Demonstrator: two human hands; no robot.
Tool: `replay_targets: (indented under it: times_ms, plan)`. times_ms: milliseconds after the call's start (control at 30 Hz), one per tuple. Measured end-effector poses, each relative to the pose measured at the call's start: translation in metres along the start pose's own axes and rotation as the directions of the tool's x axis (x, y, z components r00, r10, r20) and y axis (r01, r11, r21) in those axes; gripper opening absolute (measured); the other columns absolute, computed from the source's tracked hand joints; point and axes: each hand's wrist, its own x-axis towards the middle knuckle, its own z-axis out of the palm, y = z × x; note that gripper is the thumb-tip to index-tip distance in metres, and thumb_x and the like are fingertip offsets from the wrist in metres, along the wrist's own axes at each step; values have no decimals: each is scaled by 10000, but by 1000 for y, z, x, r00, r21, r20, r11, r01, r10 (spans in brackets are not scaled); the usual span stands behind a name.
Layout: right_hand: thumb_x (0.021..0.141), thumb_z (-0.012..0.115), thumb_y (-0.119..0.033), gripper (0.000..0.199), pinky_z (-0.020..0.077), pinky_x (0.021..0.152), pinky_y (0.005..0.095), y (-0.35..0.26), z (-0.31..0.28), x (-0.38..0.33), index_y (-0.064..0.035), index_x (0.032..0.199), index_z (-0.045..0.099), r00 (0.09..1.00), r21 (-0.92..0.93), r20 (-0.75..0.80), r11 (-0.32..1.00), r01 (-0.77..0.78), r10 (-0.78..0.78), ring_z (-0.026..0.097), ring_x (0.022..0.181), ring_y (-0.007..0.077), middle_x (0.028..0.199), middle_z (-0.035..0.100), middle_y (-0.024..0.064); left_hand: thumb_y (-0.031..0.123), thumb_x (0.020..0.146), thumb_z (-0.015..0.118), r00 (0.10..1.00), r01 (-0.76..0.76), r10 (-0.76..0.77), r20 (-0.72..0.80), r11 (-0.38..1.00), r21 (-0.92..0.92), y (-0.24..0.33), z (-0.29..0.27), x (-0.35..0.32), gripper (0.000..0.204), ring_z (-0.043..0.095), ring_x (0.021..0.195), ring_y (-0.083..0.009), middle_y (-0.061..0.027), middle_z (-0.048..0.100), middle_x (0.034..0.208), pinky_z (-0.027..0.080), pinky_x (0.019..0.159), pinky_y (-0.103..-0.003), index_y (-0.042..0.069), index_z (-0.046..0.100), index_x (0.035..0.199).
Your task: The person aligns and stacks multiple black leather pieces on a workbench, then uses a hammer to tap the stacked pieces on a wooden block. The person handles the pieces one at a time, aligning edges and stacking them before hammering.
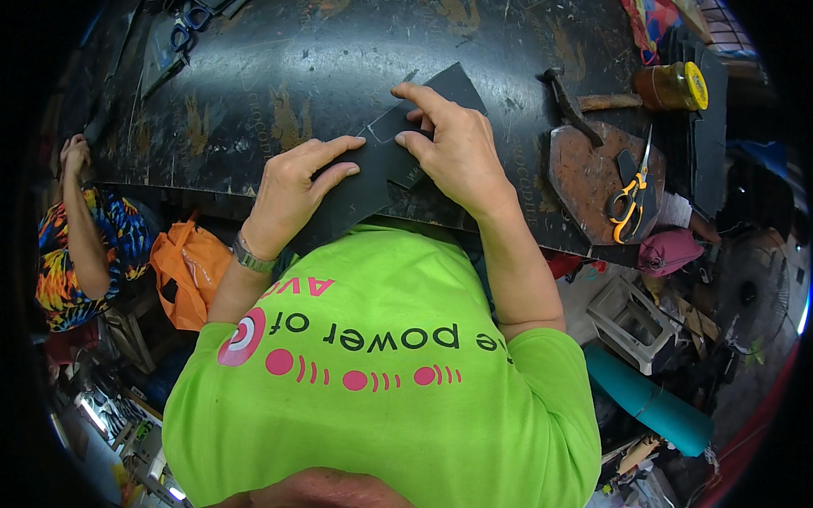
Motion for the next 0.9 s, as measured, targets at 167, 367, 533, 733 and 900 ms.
replay_targets:
  times_ms: [167, 367, 533, 733, 900]
  plan:
    - [808, 770, -64, 512, 553, 779, 382, -1, 2, 0, -103, 1307, 665, 1000, -8, -14, 1000, 8, -8, 705, 802, 292, 956, 738, 186, 173, 879, 765, 999, -34, 34, 9, 999, 42, -2, -2, 4, 329, 650, 678, -256, -110, 658, 794, 529, 658, -358, 123, 738, 1203]
    - [816, 764, -70, 508, 556, 806, 399, 0, 3, 0, -102, 1312, 657, 1000, -54, -7, 999, -5, 5, 716, 841, 310, 978, 738, 190, 190, 884, 759, 1000, -22, 21, 22, 999, 42, -3, -1, 6, 314, 641, 669, -252, -103, 647, 782, 525, 656, -360, 124, 744, 1190]
    - [820, 759, -65, 500, 554, 822, 405, 1, 5, 0, -106, 1308, 660, 1000, -70, -15, 997, 5, -6, 715, 862, 321, 999, 735, 185, 199, 887, 755, 999, -33, 33, 19, 999, 41, -4, -1, 6, 314, 634, 666, -250, -97, 632, 770, 525, 654, -361, 129, 743, 1192]
    - [817, 779, -28, 554, 546, 774, 324, 2, 7, -1, -147, 1346, 664, 999, -96, -34, 995, 11, -14, 639, 786, 160, 989, 732, 115, 226, 893, 746, 999, -47, 46, 27, 997, 64, -4, 0, 7, 317, 624, 669, -252, -91, 608, 759, 524, 649, -366, 142, 738, 1199]
    - [816, 779, -26, 554, 551, 790, 326, 3, 8, -2, -150, 1344, 666, 999, -106, -33, 994, 7, -10, 657, 806, 173, 1009, 737, 123, 245, 898, 740, 998, -48, 45, 31, 994, 97, -5, 0, 7, 321, 625, 669, -255, -88, 592, 755, 527, 645, -375, 154, 736, 1206]
